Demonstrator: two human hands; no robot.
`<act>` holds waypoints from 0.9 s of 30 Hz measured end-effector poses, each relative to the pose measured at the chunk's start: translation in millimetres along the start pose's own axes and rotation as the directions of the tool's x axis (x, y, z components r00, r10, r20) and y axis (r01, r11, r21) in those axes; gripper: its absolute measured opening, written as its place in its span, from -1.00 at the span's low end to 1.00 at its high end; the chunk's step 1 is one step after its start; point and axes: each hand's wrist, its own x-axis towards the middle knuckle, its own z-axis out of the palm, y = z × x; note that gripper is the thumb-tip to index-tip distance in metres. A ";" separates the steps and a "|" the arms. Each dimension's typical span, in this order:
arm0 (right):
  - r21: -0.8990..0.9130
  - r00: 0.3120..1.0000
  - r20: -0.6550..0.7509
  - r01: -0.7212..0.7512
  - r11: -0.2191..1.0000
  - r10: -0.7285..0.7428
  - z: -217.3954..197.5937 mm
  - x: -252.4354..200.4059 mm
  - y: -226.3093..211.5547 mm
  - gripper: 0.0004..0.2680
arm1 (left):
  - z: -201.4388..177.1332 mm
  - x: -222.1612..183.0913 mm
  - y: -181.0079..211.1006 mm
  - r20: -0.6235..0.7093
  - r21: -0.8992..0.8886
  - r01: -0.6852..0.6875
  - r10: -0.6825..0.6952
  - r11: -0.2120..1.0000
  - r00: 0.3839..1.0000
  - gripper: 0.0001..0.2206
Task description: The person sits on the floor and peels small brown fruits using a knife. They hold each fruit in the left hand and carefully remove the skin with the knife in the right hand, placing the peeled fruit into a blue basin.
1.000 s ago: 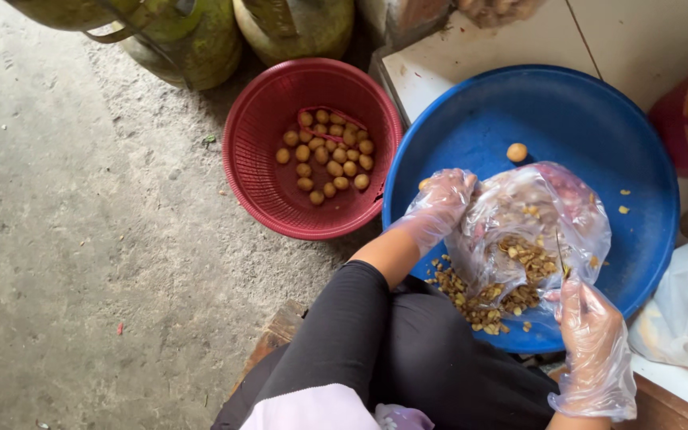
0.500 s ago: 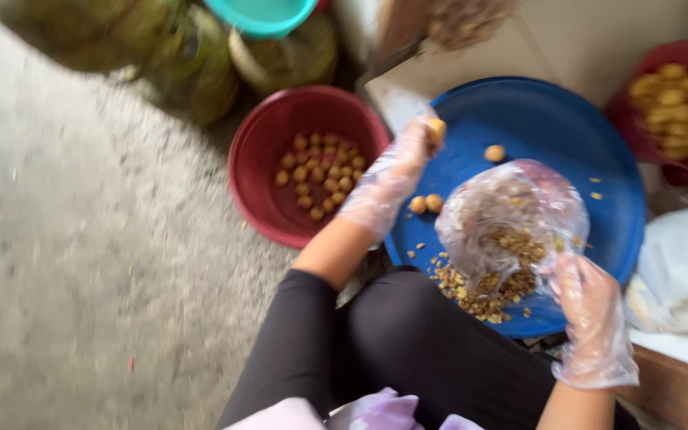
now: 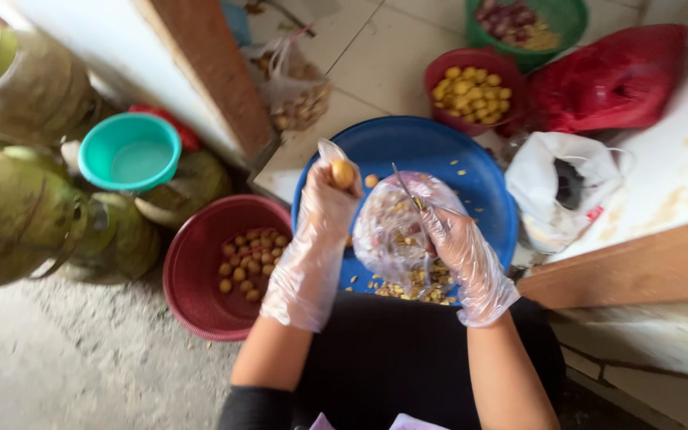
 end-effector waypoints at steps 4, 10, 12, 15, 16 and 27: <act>0.101 0.997 -0.076 0.029 0.995 -0.021 -18.8 -17.4 12.6 -0.74 | 26.3 -16.3 -50.7 -0.144 -0.071 0.193 -0.202 0.979 0.969 -0.69; 0.183 0.986 -0.167 0.041 0.982 -0.010 -42.9 -37.7 20.0 -0.75 | 33.5 -39.9 -109.1 -0.157 0.257 0.213 -0.177 0.943 0.972 -0.64; 0.179 0.984 -0.176 0.060 0.982 -0.028 -50.6 -42.2 18.6 -0.74 | 31.3 -40.7 -132.1 -0.166 0.330 0.169 -0.119 0.929 0.979 -0.62; 0.199 0.985 -0.166 0.072 0.977 -0.038 -53.9 -45.3 12.7 -0.72 | 30.9 -34.4 -158.0 -0.211 0.333 0.171 -0.103 0.927 0.972 -0.65; 0.200 0.987 -0.157 0.061 0.978 -0.029 -54.2 -44.8 10.7 -0.71 | 34.6 -29.9 -164.4 -0.231 0.313 0.184 -0.113 0.932 0.966 -0.66; -0.279 0.881 -0.257 0.325 0.904 -0.396 -29.3 -45.7 26.1 -0.75 | 73.3 -81.1 -109.2 -0.054 0.776 0.058 -0.026 0.628 0.998 -0.54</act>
